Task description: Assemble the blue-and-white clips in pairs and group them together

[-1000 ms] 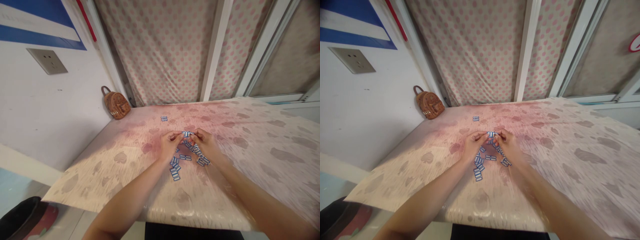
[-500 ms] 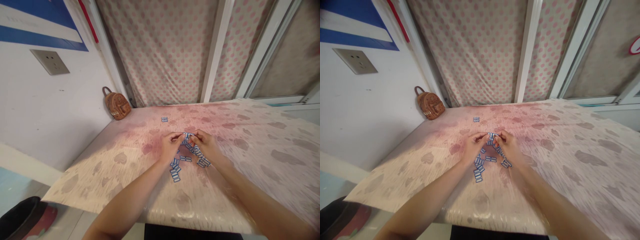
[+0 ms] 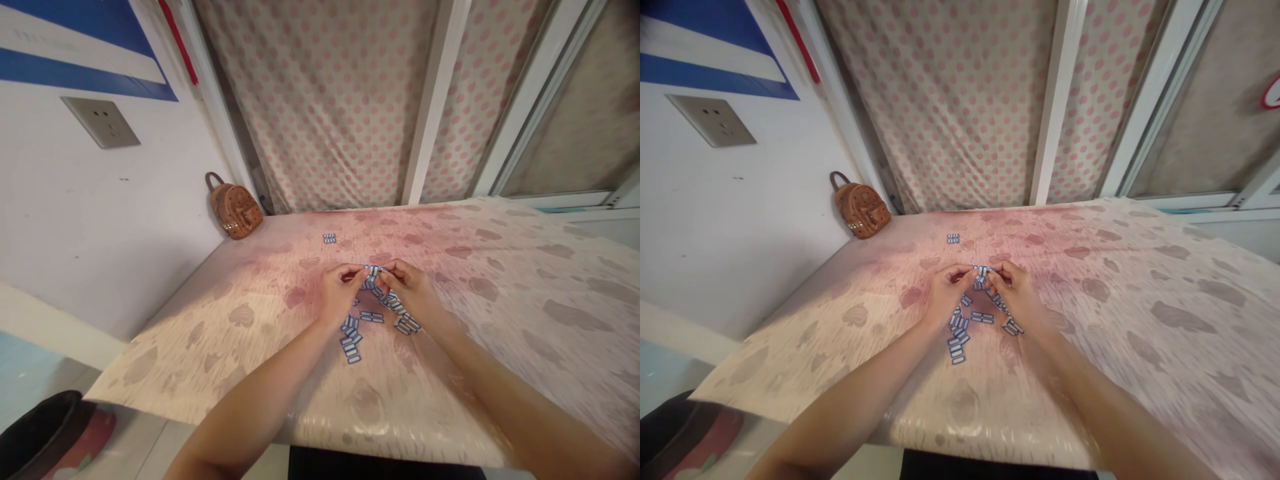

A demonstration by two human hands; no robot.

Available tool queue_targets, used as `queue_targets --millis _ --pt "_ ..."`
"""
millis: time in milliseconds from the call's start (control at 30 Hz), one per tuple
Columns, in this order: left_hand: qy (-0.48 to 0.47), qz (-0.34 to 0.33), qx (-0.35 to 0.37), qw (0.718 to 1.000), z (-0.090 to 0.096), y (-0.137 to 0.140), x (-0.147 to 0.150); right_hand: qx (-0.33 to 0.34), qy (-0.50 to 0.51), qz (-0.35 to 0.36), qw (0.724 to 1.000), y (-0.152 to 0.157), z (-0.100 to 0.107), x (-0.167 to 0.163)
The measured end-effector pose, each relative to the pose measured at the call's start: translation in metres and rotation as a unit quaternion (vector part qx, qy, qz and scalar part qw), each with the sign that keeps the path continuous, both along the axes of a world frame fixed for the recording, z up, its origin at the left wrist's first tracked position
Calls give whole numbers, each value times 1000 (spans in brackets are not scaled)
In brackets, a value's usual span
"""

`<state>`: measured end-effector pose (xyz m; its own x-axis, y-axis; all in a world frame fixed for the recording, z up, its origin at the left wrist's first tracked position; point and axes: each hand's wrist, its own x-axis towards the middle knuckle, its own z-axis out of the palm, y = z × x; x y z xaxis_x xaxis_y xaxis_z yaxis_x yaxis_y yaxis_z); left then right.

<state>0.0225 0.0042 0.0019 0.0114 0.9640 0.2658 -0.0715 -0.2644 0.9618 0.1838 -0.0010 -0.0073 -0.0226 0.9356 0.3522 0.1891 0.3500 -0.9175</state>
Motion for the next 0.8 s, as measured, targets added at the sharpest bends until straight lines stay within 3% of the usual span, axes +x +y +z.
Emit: queue_targets --millis 800 --pt "2 -5 -7 1000 0 0 0 6 -23 -20 1000 -5 4 -2"
